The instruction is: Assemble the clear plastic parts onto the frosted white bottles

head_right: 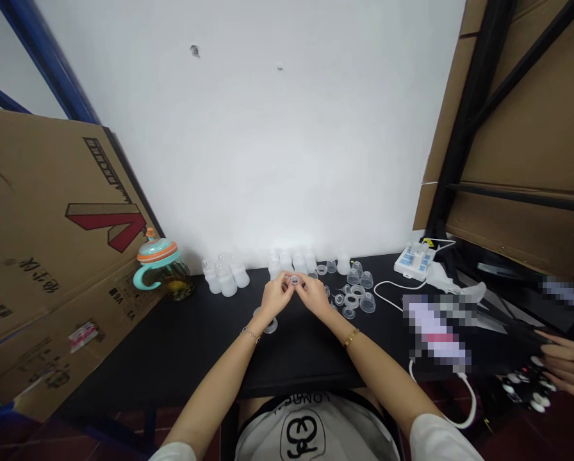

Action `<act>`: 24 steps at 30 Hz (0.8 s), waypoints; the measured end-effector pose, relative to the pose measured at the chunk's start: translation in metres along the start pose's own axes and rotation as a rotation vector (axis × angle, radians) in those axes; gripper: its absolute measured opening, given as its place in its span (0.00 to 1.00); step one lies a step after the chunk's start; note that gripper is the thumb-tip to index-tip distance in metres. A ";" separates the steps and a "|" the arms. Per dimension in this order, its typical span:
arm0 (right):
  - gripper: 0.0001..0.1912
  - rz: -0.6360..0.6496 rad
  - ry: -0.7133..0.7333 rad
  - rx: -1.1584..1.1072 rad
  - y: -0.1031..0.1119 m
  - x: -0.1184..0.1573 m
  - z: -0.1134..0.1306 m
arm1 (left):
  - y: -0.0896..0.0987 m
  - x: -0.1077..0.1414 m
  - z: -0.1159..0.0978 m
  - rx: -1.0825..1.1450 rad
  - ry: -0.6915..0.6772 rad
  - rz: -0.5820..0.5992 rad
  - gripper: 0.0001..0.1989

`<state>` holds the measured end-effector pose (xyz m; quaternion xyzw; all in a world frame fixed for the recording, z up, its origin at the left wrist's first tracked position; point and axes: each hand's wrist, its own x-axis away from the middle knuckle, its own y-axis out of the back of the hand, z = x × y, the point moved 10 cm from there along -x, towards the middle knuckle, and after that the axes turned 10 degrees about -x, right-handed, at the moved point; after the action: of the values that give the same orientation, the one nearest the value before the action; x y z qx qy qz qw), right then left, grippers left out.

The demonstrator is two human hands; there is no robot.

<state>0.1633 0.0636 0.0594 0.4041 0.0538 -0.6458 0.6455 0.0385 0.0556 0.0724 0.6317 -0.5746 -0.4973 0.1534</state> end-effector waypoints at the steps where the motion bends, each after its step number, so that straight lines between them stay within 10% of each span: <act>1: 0.17 -0.001 0.001 -0.001 0.001 0.000 0.001 | 0.000 0.000 0.000 0.004 0.000 -0.004 0.10; 24: 0.18 0.045 -0.023 -0.015 -0.002 0.001 -0.001 | -0.001 0.004 -0.004 -0.153 -0.054 0.007 0.13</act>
<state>0.1621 0.0635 0.0577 0.3927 0.0423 -0.6355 0.6634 0.0416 0.0511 0.0723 0.6026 -0.5410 -0.5560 0.1875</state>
